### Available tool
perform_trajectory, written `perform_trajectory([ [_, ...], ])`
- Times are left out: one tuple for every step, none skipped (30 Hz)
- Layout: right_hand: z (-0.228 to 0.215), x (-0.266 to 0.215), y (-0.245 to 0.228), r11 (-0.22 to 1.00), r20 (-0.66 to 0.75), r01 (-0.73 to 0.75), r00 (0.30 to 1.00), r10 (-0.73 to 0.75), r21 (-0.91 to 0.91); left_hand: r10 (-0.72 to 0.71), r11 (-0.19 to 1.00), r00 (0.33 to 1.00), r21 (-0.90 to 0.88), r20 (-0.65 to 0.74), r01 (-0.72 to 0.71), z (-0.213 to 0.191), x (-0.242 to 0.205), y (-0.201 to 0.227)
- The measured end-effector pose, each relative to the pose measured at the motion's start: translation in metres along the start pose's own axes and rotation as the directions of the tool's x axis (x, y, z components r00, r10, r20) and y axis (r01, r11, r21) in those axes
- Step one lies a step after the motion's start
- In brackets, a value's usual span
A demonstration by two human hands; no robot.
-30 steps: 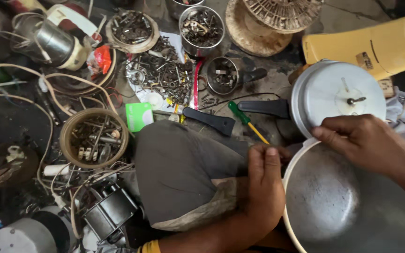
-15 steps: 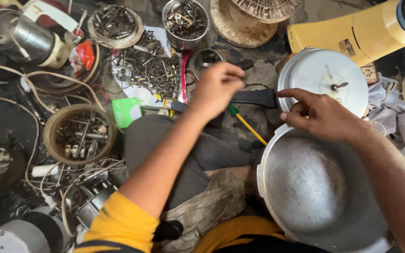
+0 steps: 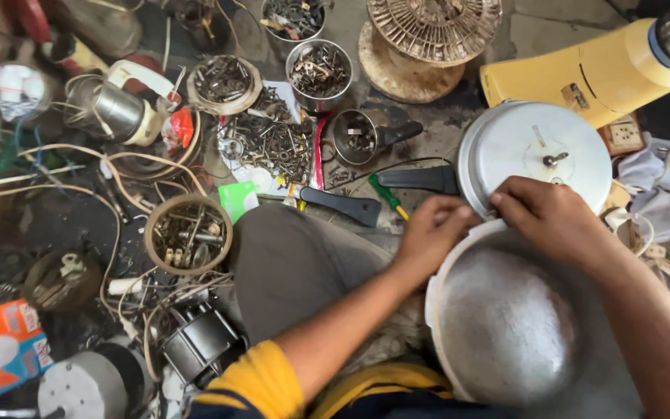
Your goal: The person repairs a pressure cooker by using a screwdriver to remove and replace components from the lid and body, and handling small parts from a container.
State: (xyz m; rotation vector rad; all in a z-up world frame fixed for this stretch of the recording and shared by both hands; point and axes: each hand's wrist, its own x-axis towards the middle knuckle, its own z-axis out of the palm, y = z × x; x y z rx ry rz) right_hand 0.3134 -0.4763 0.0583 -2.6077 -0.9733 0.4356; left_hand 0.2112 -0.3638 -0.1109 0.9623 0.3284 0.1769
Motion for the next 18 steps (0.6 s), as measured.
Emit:
perform_trajectory([
  [0.001, 0.004, 0.006, 0.999, 0.032, 0.025, 0.999, -0.026, 0.023, -0.003, 1.0, 1.0, 0.008, -0.024, 0.004, -0.01, -0.008, -0.003],
  [0.001, 0.01, 0.01, 0.998, 0.064, 0.05, 0.997, -0.053, 0.046, -0.03, 0.999, 0.997, 0.038, -0.067, 0.033, -0.021, -0.02, -0.006],
  [0.001, 0.017, 0.012, 0.995, 0.096, 0.079, 0.992, -0.085, 0.066, -0.051, 0.996, 0.992, 0.062, -0.113, 0.058, -0.032, -0.034, -0.008],
  [0.001, 0.022, 0.011, 0.993, 0.111, 0.096, 0.988, -0.103, 0.073, 0.053, 0.985, 0.986, 0.171, -0.157, -0.026, -0.043, -0.048, -0.007],
  [0.001, 0.026, 0.009, 0.991, 0.128, 0.11, 0.985, -0.119, 0.077, 0.157, 0.955, 0.969, 0.278, -0.191, -0.1, -0.051, -0.064, -0.003],
  [0.002, 0.028, 0.006, 0.989, 0.145, 0.124, 0.98, -0.135, 0.08, 0.226, 0.934, 0.941, 0.33, -0.25, -0.137, -0.06, -0.077, 0.007],
  [0.001, 0.028, 0.002, 0.992, 0.175, 0.094, 0.979, -0.109, 0.09, 0.293, 0.909, 0.908, 0.382, -0.298, -0.168, -0.067, -0.088, 0.023],
  [0.0, 0.027, -0.001, 0.993, 0.205, 0.063, 0.975, -0.082, 0.098, 0.351, 0.819, 0.87, 0.564, -0.347, -0.106, -0.071, -0.101, 0.042],
  [-0.001, 0.028, -0.003, 0.994, 0.232, 0.037, 0.971, -0.061, 0.106, 0.42, 0.696, 0.824, 0.718, -0.381, -0.023, -0.08, -0.112, 0.064],
  [-0.002, 0.028, -0.003, 0.989, 0.189, 0.109, 0.974, -0.126, 0.098, 0.658, 0.281, 0.735, 0.959, -0.166, -0.035, -0.096, -0.124, 0.092],
  [0.002, 0.029, -0.003, 0.976, 0.15, 0.191, 0.967, -0.204, 0.101, 0.708, 0.017, 0.692, 0.982, -0.143, 0.186, -0.112, -0.139, 0.118],
  [0.004, 0.031, -0.001, 0.957, 0.11, 0.271, 0.953, -0.281, 0.102, 0.745, -0.234, 0.659, 0.885, -0.103, 0.403, -0.128, -0.151, 0.14],
  [0.009, 0.03, 0.0, 0.964, 0.106, 0.252, 0.96, -0.26, 0.081, 0.794, -0.174, 0.585, 0.862, -0.163, 0.476, -0.146, -0.164, 0.161],
  [0.013, 0.03, 0.002, 0.971, 0.101, 0.232, 0.966, -0.238, 0.061, 0.837, -0.109, 0.503, 0.834, -0.218, 0.542, -0.163, -0.175, 0.177],
  [0.012, 0.03, 0.007, 0.972, 0.089, 0.232, 0.968, -0.234, 0.029, 0.872, -0.028, 0.412, 0.812, -0.265, 0.583, -0.175, -0.174, 0.184],
  [0.01, 0.03, 0.011, 0.973, 0.076, 0.231, 0.97, -0.23, -0.002, 0.756, 0.205, 0.456, 0.832, -0.469, 0.515, -0.186, -0.17, 0.186],
  [0.012, 0.031, 0.011, 0.974, 0.064, 0.225, 0.972, -0.225, -0.004, 0.591, 0.435, 0.511, 0.78, -0.624, 0.45, -0.198, -0.166, 0.187],
  [0.016, 0.03, 0.01, 0.976, 0.052, 0.219, 0.974, -0.219, -0.005, 0.577, 0.525, 0.498, 0.761, -0.647, 0.381, -0.211, -0.161, 0.186],
])
